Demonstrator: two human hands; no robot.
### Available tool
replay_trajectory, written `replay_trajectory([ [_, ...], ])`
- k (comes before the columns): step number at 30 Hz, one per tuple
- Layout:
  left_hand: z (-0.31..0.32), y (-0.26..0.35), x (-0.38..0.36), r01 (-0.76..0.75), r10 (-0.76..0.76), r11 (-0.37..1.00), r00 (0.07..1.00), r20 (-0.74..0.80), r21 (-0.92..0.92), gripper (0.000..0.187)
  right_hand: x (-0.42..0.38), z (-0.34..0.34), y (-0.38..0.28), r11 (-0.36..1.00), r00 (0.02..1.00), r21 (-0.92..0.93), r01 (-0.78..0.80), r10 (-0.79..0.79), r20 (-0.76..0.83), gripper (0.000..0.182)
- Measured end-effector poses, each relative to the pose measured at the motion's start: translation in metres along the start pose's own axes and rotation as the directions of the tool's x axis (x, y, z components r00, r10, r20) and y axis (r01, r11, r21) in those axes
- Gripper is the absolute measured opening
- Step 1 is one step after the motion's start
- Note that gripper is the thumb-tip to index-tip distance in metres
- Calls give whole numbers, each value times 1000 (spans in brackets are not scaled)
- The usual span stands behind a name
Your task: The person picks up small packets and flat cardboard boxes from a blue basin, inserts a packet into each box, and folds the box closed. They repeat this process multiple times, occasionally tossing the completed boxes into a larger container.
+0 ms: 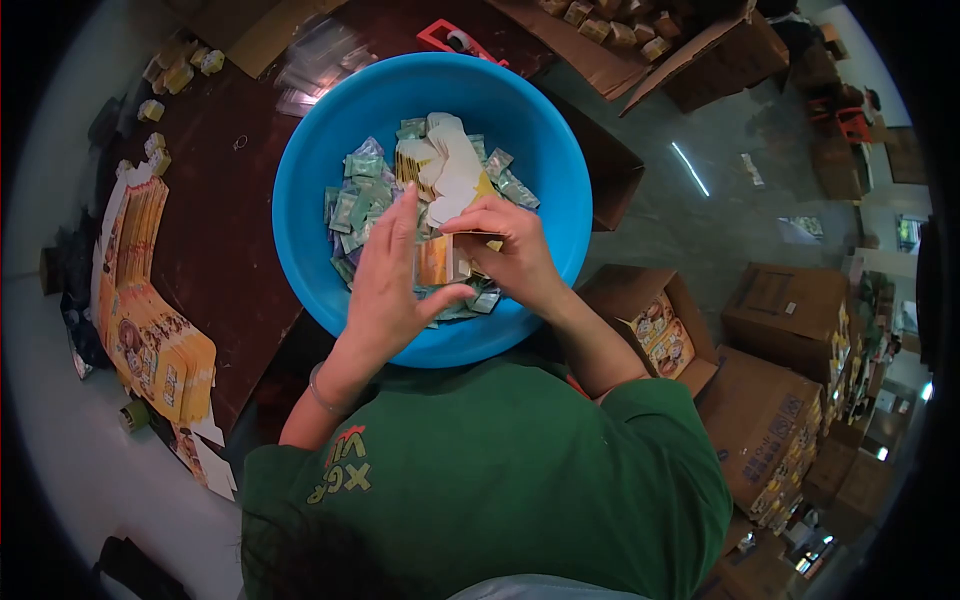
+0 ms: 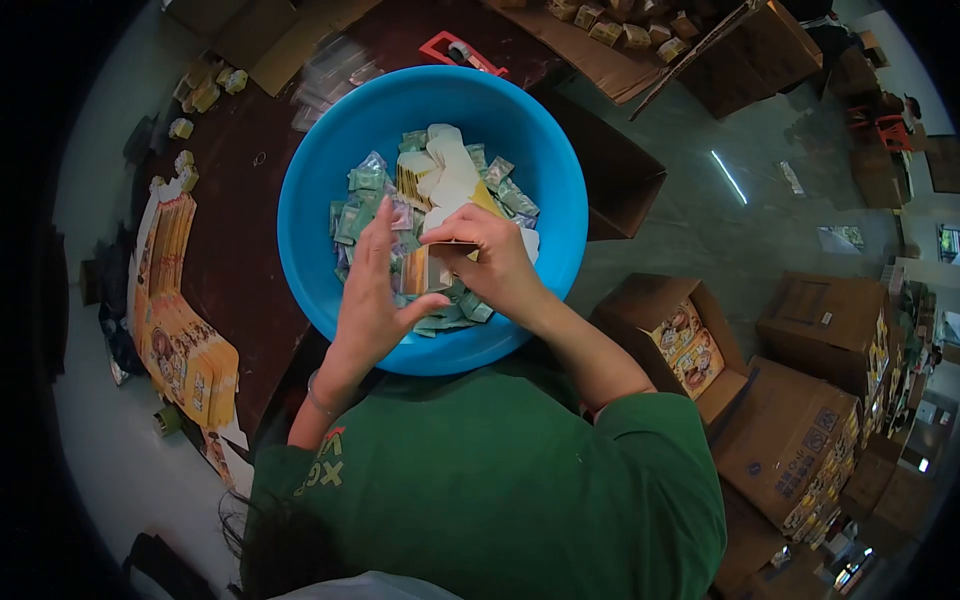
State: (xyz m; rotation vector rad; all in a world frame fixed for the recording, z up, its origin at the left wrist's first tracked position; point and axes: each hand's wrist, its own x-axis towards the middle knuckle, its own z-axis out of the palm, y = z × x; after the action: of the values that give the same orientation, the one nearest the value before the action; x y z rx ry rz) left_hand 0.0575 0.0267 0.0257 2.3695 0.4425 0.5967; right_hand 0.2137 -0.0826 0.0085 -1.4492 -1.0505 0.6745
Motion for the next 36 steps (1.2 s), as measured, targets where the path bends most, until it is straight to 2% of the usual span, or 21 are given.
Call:
replay_trajectory([
  [1, -8, 0, -4, 99, -96, 991, 995, 33, -93, 88, 1, -1, -2, 1000, 1000, 16, -2, 3, -17, 22],
  [4, -1, -10, -9, 211, -123, 899, 962, 242, -384, 73, 2, 4, -8, 999, 999, 29, 24, -24, -22, 21],
  [5, 1, -6, -9, 578, -291, 473, 815, 501, -665, 61, 2, 8, -6, 999, 999, 10, 41, -41, -11, 21],
  [10, 16, -24, -11, 595, -343, 240, 791, 506, -767, 38, 2, 14, -5, 995, 995, -41, 90, -88, 40, 21],
  [12, 12, -23, -8, 587, -381, 127, 773, 507, -800, 30, 2, 14, -12, 991, 990, 23, 134, -135, 50, 24],
  [13, 12, -25, -7, 574, -391, 160, 784, 482, -803, 30, 3, 14, -15, 986, 985, 56, 159, -162, 53, 26],
  [15, 18, -34, -10, 553, -408, 225, 801, 438, -802, 30, -1, 15, -12, 976, 976, -56, 211, -207, 71, 30],
  [17, 20, -33, -11, 541, -420, 173, 797, 435, -823, 31, -5, 20, -17, 935, 964, -238, 265, -257, 65, 34],
  [19, 18, -34, -10, 543, -418, 129, 789, 451, -830, 33, -2, 25, -10, 863, 927, -351, 364, -371, 52, 36],
  [20, 15, -34, -9, 551, -390, 29, 775, 498, -834, 37, -2, 27, -7, 820, 906, -405, 404, -421, 51, 36],
  [22, 6, -34, -4, 555, -318, -170, 751, 578, -814, 46, -1, 25, -1, 818, 903, -403, 411, -426, 57, 38],
  [25, -6, -33, -4, 466, -146, -260, 847, 511, -846, 61, 4, 20, -9, 790, 888, -424, 442, -452, 84, 41],
  [28, -10, -36, -8, 491, -105, -228, 846, 523, -841, 73, 2, 20, -10, 733, 863, -481, 481, -491, 115, 43],
  [32, -5, -32, -12, 512, -165, -247, 814, 557, -823, 74, 3, 15, -11, 617, 816, -582, 530, -557, 154, 46],
  [36, -5, -32, -10, 534, -200, -234, 792, 577, -813, 73, 2, 8, -5, 545, 747, -572, 612, -636, 193, 43],
])
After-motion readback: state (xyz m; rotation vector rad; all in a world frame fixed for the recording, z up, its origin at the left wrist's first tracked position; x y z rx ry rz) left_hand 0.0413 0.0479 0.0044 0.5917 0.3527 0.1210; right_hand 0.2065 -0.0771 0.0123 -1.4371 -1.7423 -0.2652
